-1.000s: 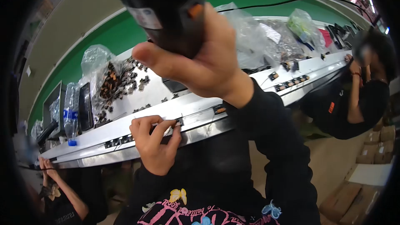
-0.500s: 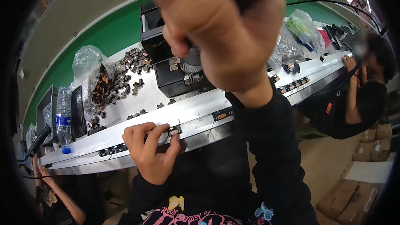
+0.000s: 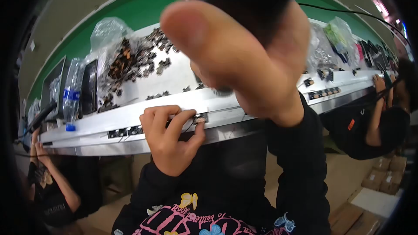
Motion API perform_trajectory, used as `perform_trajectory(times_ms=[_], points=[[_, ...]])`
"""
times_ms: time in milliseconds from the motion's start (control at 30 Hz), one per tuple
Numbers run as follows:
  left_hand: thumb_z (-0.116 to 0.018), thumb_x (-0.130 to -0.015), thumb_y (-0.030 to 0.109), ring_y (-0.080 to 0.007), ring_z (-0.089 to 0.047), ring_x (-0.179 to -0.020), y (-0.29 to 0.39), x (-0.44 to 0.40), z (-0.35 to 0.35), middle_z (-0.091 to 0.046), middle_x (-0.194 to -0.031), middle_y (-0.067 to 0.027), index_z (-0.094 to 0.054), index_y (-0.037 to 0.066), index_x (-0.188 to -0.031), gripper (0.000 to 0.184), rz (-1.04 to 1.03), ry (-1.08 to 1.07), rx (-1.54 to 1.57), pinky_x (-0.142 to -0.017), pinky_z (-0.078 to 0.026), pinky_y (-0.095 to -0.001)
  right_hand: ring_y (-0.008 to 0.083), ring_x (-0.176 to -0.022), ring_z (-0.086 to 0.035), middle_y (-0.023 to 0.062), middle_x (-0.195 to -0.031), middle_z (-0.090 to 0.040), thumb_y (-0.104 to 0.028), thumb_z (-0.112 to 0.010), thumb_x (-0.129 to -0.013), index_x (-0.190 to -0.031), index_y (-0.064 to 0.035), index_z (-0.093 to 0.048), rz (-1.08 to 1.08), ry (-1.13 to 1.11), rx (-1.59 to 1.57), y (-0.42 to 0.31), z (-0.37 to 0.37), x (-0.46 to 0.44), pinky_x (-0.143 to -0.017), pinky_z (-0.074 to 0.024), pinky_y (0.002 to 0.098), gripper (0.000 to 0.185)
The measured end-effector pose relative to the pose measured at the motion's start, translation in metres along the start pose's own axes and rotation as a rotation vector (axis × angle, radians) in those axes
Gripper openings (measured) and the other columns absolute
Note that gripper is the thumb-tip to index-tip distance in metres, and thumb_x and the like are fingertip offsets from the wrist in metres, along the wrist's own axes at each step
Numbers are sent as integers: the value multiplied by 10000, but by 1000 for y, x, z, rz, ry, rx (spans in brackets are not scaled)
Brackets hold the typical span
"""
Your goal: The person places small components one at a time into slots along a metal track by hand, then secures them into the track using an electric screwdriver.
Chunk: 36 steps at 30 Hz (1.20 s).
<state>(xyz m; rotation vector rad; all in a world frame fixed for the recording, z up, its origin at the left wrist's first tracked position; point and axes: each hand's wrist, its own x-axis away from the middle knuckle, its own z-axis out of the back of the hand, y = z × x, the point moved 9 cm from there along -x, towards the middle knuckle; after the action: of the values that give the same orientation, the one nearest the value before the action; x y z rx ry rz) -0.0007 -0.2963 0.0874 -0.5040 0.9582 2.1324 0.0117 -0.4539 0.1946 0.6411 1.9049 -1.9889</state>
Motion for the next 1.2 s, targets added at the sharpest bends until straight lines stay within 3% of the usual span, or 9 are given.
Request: perform_trajectory(times_ms=[133,933,1200], points=[[-832,-654,110,-267,-548,-886,0,3,0,-598,-953,-33,-709,98,-981,350,-13,17,29,-743,-365,-412,145,-449,-507,41,-624,-519,-695,-618,-927,-1392,-38,-356,-179,65,-15,-2,-29,18,-445,-445,312,846],[-760,-642,118,-249,-565,-895,-3,4,2,-597,-946,-34,-672,78,-908,283,-44,67,34,-722,-382,-403,154,-439,-471,33,-630,-491,-719,-604,-918,-1361,-89,-377,-171,74,69,15,-54,32,-472,-460,338,803],[-766,-631,123,-252,-553,-913,-3,2,3,-587,-943,-42,-675,77,-905,292,-28,47,36,-738,-383,-409,152,-437,-449,42,-622,-493,-623,-743,-870,-1221,-102,-419,-105,112,-46,28,-50,41,-451,-428,309,706]])
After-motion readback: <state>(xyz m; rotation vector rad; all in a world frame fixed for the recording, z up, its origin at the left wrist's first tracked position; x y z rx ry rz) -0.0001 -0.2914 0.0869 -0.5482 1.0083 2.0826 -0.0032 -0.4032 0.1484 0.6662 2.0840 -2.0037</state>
